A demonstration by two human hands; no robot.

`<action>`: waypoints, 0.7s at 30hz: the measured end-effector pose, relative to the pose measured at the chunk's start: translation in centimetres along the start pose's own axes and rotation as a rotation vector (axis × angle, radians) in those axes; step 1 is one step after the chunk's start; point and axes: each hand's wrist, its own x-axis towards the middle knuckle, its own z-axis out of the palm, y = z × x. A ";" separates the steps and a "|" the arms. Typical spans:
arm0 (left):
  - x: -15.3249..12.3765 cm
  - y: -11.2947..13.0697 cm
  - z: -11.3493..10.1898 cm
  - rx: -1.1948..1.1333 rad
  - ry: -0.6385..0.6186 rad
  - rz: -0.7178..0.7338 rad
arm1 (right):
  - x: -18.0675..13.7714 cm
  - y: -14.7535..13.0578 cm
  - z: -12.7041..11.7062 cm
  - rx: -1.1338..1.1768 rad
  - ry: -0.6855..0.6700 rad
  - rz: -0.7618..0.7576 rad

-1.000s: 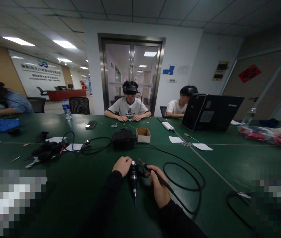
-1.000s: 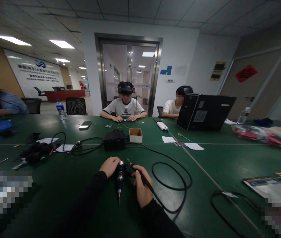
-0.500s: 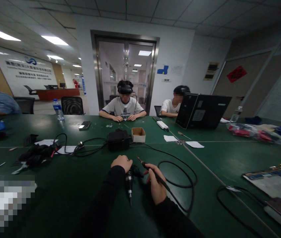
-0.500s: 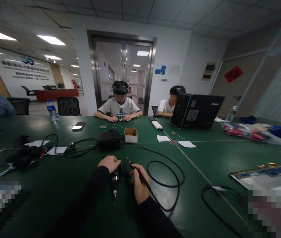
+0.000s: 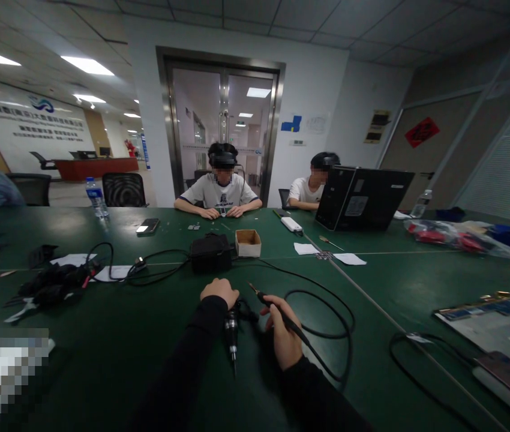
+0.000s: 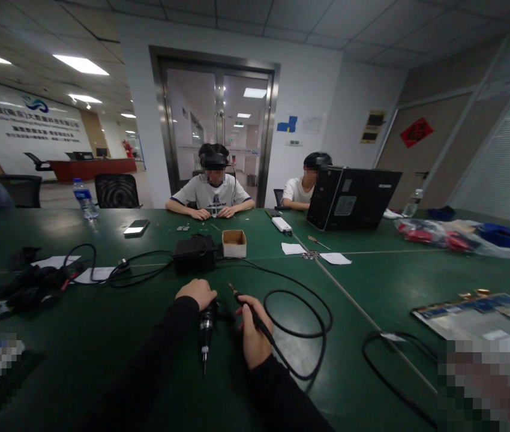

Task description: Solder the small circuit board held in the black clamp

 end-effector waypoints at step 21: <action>-5.3 -0.4 1.2 -0.083 -0.047 0.035 | 0.1 0.0 0.1 0.007 0.001 0.008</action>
